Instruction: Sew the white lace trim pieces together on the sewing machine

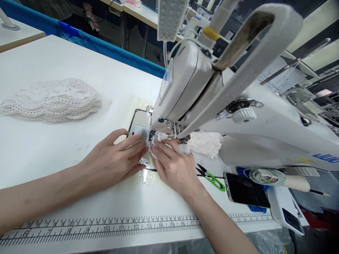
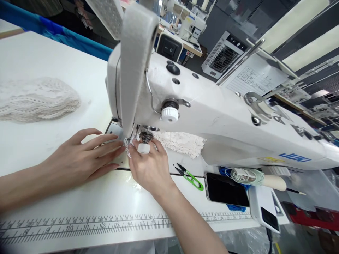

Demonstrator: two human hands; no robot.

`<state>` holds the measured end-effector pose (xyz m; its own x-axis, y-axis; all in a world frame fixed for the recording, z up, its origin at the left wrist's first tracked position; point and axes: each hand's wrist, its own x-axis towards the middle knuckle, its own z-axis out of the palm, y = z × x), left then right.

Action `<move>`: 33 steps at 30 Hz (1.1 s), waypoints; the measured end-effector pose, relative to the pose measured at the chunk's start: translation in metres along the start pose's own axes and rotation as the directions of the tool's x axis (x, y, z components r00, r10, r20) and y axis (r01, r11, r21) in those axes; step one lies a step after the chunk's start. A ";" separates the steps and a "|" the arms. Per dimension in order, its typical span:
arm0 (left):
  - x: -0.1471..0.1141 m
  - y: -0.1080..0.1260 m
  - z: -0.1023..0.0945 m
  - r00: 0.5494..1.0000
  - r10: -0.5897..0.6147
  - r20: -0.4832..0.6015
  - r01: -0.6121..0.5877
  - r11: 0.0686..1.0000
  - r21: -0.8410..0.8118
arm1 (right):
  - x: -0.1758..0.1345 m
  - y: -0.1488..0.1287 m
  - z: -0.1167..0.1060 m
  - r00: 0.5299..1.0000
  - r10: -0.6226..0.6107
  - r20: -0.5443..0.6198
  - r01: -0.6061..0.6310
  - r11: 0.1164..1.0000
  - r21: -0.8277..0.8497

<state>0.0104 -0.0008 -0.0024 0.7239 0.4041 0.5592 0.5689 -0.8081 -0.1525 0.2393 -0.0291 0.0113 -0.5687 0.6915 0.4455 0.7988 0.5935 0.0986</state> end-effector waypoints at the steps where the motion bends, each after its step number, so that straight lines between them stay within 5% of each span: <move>1: 0.000 0.000 0.001 1.000 0.000 -0.001 0.000 1.000 0.000 | 0.000 0.000 0.000 1.000 -0.002 -0.006 0.002 1.000 -0.004; 33: 0.008 -0.012 0.011 0.999 -0.040 -0.020 0.040 0.999 -0.023 | 0.003 0.005 0.011 0.998 0.047 0.033 -0.044 0.997 -0.070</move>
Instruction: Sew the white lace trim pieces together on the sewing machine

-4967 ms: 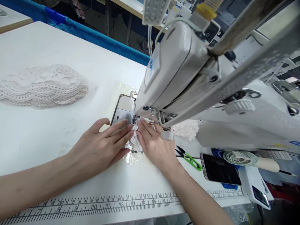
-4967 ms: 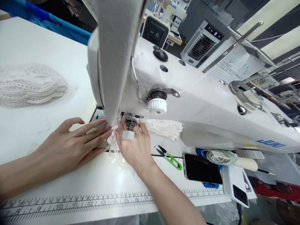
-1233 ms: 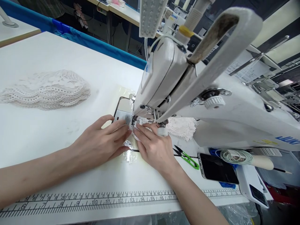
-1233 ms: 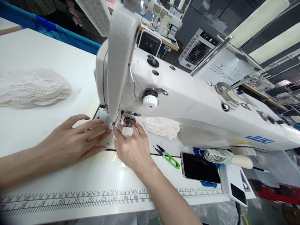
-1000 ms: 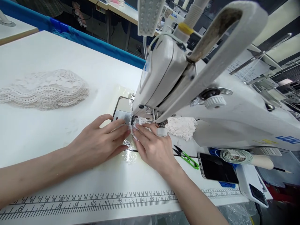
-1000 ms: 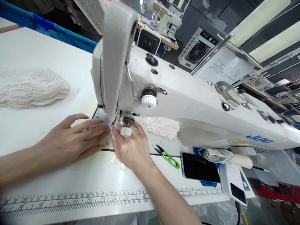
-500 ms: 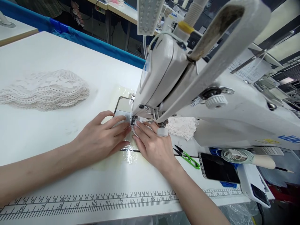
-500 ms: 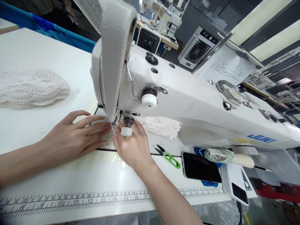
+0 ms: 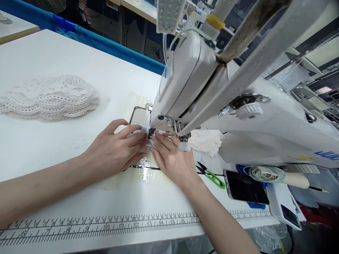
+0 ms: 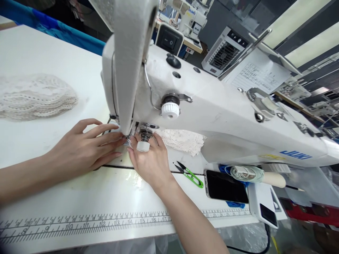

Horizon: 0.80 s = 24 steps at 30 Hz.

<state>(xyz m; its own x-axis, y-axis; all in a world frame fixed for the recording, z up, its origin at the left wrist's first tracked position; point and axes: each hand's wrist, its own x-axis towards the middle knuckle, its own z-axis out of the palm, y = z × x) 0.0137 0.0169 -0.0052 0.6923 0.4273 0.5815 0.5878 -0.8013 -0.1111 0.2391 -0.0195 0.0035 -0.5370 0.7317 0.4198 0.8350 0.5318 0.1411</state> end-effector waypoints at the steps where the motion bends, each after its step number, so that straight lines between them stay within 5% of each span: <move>1: 0.000 0.000 0.000 1.000 -0.001 -0.001 0.001 1.000 0.002 | 0.000 0.000 0.000 1.000 0.005 0.002 -0.005 1.000 0.000; 15: 0.001 0.003 -0.005 0.999 0.052 -0.008 -0.051 0.997 0.052 | 0.002 0.002 -0.002 0.998 0.048 0.039 -0.050 0.997 0.050; 21: -0.003 0.012 -0.004 0.993 0.086 0.075 -0.073 0.984 -0.165 | 0.005 0.016 0.000 0.984 0.103 0.144 -0.107 0.994 0.021; 24: -0.002 0.005 -0.014 0.995 0.092 -0.033 -0.094 0.992 -0.086 | 0.006 0.018 -0.008 0.988 0.122 0.095 -0.125 0.992 0.018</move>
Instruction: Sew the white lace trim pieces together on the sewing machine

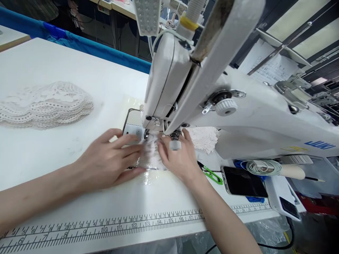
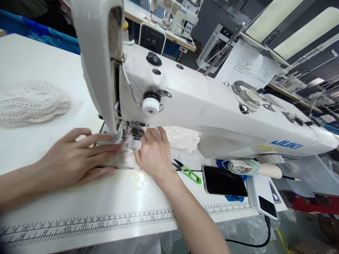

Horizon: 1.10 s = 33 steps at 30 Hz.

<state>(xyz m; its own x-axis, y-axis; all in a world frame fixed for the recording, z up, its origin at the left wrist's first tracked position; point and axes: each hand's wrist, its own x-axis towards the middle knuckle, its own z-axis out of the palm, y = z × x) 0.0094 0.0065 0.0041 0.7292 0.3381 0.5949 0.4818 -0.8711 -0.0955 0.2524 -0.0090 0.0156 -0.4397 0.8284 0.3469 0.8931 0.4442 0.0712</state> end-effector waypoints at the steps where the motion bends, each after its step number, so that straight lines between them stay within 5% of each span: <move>1: 0.000 -0.002 -0.004 0.999 -0.006 -0.035 0.008 0.999 0.053 | -0.001 0.000 -0.003 0.999 0.019 -0.037 -0.018 1.000 0.009; 5: -0.002 -0.001 -0.012 0.999 -0.033 -0.025 0.034 0.998 0.053 | -0.003 0.002 -0.007 0.999 0.024 -0.039 -0.022 0.998 0.062; 14: -0.004 -0.010 -0.006 0.985 0.103 0.141 -0.102 0.995 -0.017 | -0.007 -0.003 -0.009 0.992 -0.096 -0.080 0.101 0.993 0.056; 17: -0.006 -0.015 -0.014 0.981 0.081 0.178 -0.072 0.996 -0.055 | -0.010 -0.006 -0.008 0.989 -0.134 -0.068 0.137 0.990 0.043; 23: -0.001 -0.006 -0.013 0.999 -0.022 0.038 0.019 0.997 0.070 | -0.012 -0.019 -0.004 0.988 -0.156 -0.020 0.157 0.987 0.038; 27: 0.000 0.003 0.000 0.988 -0.119 0.096 0.117 0.993 0.023 | -0.011 -0.025 -0.004 0.985 -0.167 -0.046 0.170 0.983 0.070; 33: -0.005 -0.009 0.008 0.986 -0.088 0.144 0.085 0.996 0.025 | -0.011 -0.024 -0.002 0.978 -0.202 -0.053 0.207 0.972 0.116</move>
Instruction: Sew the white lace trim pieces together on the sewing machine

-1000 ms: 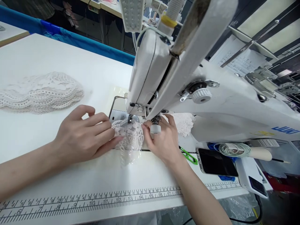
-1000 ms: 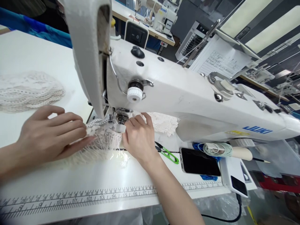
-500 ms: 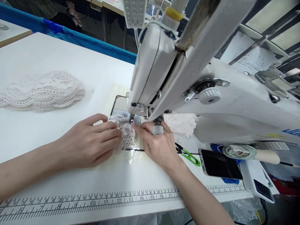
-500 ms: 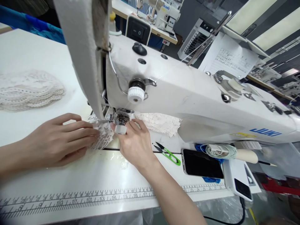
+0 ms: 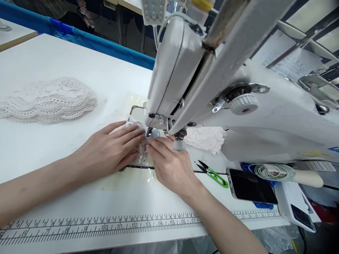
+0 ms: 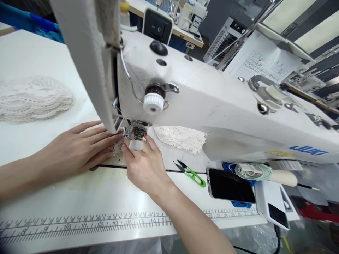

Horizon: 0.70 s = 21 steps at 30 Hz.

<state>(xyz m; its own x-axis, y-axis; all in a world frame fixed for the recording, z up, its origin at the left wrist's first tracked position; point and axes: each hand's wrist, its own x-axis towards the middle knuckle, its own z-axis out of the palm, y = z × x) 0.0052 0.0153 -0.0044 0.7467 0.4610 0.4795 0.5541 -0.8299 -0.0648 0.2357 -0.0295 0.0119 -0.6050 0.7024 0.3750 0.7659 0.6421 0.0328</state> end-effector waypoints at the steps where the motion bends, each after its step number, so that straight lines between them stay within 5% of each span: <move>1: 0.000 -0.002 0.000 1.000 0.008 -0.004 -0.008 1.000 -0.012 | 0.000 0.000 0.000 1.000 0.000 -0.001 0.000 1.000 0.006; 11: 0.001 0.002 -0.002 0.993 0.110 -0.037 -0.107 0.991 0.076 | 0.000 0.001 -0.002 1.000 0.019 -0.020 -0.019 1.000 -0.010; 21: -0.003 0.003 0.004 0.998 0.051 -0.043 -0.048 0.998 0.050 | -0.001 0.002 -0.001 1.000 0.024 -0.008 -0.024 1.000 -0.011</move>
<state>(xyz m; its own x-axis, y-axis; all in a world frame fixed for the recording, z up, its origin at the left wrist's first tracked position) 0.0063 0.0123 -0.0091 0.7573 0.4046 0.5126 0.5348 -0.8347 -0.1313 0.2378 -0.0293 0.0128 -0.5848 0.7148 0.3835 0.7824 0.6218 0.0342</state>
